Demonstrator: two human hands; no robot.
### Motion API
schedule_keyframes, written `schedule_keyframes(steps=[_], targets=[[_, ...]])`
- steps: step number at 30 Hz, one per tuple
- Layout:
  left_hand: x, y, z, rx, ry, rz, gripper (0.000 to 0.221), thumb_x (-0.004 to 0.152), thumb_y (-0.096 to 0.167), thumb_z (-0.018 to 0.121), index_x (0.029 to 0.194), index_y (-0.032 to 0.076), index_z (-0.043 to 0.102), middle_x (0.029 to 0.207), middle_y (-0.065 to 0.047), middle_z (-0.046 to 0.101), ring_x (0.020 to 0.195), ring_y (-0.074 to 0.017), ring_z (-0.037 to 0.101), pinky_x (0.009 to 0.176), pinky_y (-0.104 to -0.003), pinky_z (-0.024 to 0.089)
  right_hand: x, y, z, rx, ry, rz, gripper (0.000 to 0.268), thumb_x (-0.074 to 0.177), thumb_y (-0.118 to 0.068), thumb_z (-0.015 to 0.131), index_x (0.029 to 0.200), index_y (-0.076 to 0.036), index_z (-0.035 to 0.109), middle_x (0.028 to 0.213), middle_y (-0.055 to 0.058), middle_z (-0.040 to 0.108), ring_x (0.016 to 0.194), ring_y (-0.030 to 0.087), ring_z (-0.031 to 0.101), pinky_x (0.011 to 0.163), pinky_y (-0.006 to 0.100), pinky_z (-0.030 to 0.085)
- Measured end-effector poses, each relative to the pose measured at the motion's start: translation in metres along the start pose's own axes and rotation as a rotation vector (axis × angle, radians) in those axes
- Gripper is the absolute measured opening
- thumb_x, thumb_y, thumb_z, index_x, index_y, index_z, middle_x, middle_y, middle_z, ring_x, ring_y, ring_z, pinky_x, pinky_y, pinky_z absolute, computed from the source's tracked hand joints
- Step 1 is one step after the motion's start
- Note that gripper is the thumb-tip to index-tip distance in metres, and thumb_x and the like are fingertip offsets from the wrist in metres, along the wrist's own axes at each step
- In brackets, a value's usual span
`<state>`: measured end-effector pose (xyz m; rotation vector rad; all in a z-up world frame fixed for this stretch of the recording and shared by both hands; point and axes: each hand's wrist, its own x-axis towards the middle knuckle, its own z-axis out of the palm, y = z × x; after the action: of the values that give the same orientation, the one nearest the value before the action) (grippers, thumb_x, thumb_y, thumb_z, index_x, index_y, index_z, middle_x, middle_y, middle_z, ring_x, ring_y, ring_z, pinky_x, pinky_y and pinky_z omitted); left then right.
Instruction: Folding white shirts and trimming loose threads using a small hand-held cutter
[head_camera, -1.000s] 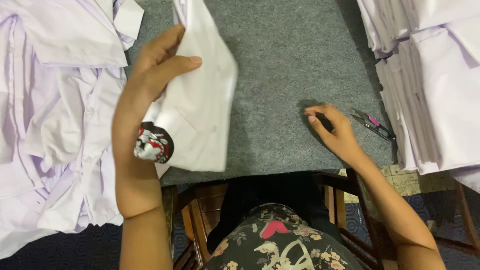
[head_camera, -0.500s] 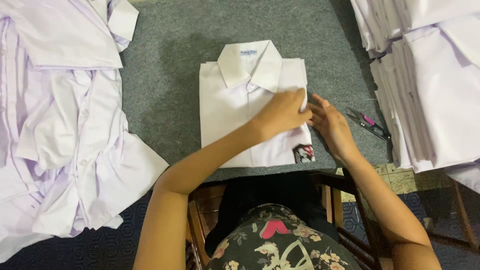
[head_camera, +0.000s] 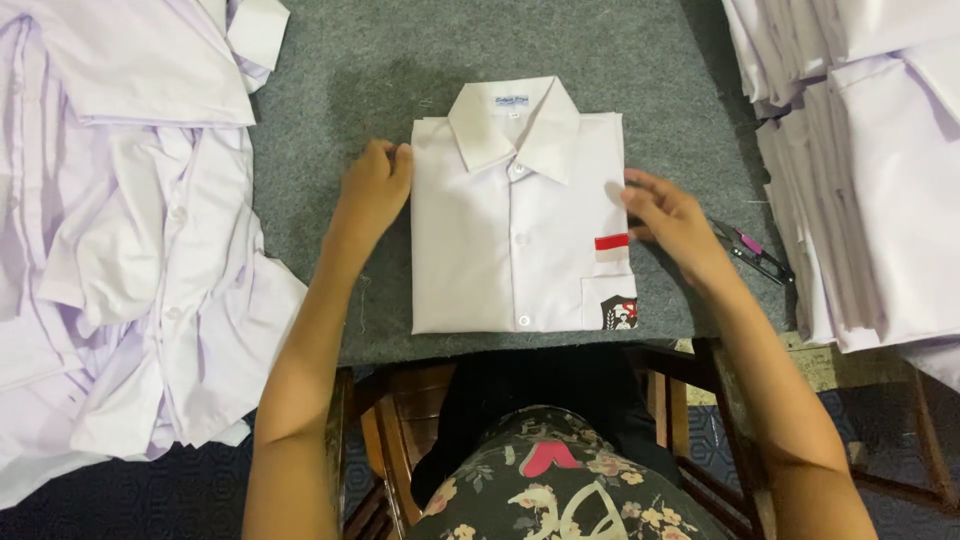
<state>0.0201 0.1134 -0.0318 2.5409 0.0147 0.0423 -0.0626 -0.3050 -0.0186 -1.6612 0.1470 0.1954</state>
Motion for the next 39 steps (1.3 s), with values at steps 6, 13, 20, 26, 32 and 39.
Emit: schedule_keyframes(steps=[6,13,20,26,32,39], targets=[[-0.007,0.042,-0.026,-0.293,-0.083,-0.033,0.041,0.101,0.037,0.058,0.125,0.005,0.066,0.11,-0.018,0.075,0.105,-0.0377,0.072,0.083,-0.049,0.058,0.051,0.014,-0.004,-0.119,0.086,-0.219,0.053,0.098,-0.019,0.081,0.14,0.001,0.056,0.095,0.006,0.064,0.085,0.015,0.067,0.067,0.026,0.061],[0.023,0.031,-0.004,-0.446,-0.174,-0.046,0.045,0.102,0.043,0.06,0.126,0.005,0.063,0.108,-0.018,0.075,0.094,-0.0298,0.076,0.071,-0.041,0.066,0.056,0.01,-0.021,-0.228,0.12,-0.224,0.045,0.093,-0.008,0.083,0.131,0.005,0.064,0.096,0.015,0.064,0.085,0.026,0.069,0.06,0.036,0.062],[0.054,0.044,-0.002,-0.465,-0.216,-0.012,0.048,0.098,0.044,0.06,0.118,0.0,0.066,0.1,-0.022,0.072,0.09,-0.0347,0.074,0.069,-0.043,0.064,0.122,0.011,-0.022,-0.396,0.218,-0.281,0.027,0.107,-0.028,0.069,0.116,-0.003,0.074,0.088,0.011,0.069,0.075,0.019,0.066,0.05,0.031,0.054],[0.052,0.036,0.01,-0.53,-0.104,0.113,0.036,0.102,0.038,0.063,0.114,0.005,0.062,0.096,-0.02,0.072,0.086,-0.0318,0.071,0.063,-0.04,0.061,0.11,-0.009,-0.01,-0.185,0.245,-0.283,0.021,0.103,-0.023,0.076,0.109,-0.005,0.07,0.083,0.004,0.063,0.073,0.016,0.064,0.057,0.028,0.054],[0.036,0.05,-0.008,-0.685,-0.091,0.151,0.038,0.101,0.037,0.071,0.121,0.008,0.058,0.101,-0.015,0.076,0.081,-0.0204,0.073,0.06,-0.029,0.065,0.108,0.006,-0.015,-0.113,0.264,-0.436,0.014,0.11,-0.013,0.071,0.114,-0.003,0.062,0.095,0.007,0.065,0.094,0.018,0.064,0.084,0.031,0.053],[0.029,0.061,-0.009,-0.636,-0.064,0.034,0.029,0.094,0.034,0.072,0.111,0.013,0.061,0.076,-0.001,0.075,0.064,-0.0092,0.067,0.06,-0.026,0.056,0.089,-0.019,-0.004,0.049,0.278,-0.255,0.026,0.098,-0.01,0.081,0.105,-0.015,0.056,0.084,0.002,0.074,0.076,0.002,0.064,0.071,0.02,0.055]])
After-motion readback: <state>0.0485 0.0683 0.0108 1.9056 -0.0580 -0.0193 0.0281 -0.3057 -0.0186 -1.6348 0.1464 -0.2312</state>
